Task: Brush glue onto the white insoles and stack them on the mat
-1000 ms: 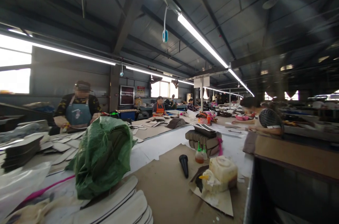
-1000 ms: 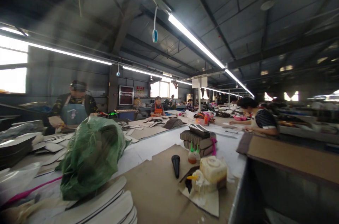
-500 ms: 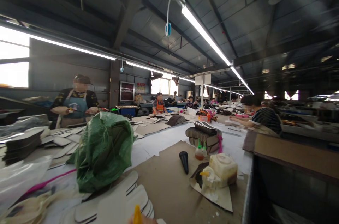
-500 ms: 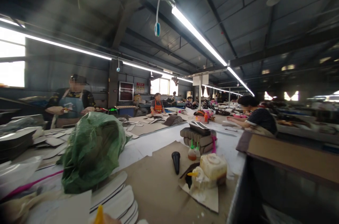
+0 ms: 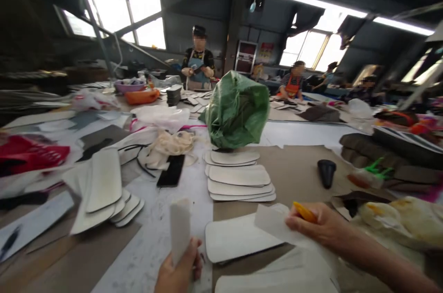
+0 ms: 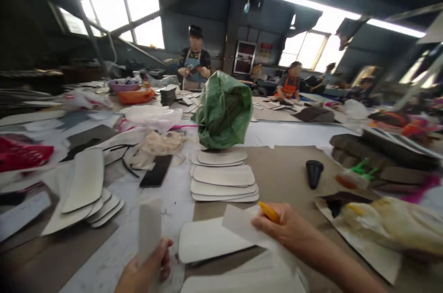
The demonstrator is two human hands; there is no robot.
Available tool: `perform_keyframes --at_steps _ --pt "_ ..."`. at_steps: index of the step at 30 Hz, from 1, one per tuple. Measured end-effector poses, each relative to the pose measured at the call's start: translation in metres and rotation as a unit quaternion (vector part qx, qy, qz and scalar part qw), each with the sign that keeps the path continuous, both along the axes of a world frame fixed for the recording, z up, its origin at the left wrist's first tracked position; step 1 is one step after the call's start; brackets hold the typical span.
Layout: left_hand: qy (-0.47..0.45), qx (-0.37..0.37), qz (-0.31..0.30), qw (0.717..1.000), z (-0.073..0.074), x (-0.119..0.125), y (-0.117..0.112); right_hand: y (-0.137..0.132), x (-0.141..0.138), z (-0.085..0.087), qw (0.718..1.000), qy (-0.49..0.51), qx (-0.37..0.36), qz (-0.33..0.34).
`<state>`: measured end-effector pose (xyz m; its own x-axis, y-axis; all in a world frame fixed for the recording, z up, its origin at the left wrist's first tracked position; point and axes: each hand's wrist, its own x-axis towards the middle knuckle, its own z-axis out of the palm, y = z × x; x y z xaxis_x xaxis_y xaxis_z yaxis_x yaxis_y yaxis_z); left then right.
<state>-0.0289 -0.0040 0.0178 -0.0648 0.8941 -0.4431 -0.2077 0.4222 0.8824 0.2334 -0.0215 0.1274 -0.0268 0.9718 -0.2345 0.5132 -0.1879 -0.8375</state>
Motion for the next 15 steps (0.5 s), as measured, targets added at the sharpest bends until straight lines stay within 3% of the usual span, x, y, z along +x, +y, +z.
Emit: perform_keyframes --at_steps 5,12,15 --pt "-0.038 -0.026 0.022 0.999 -0.023 0.010 0.004 0.026 -0.017 -0.038 0.989 0.051 -0.083 0.107" --pt "0.017 -0.009 -0.067 0.998 -0.032 0.012 0.009 0.067 -0.057 -0.055 0.966 -0.066 -0.154 0.198" --pt "0.018 -0.002 -0.082 0.996 -0.033 0.013 0.009 0.077 -0.067 -0.066 0.961 -0.089 -0.162 0.204"
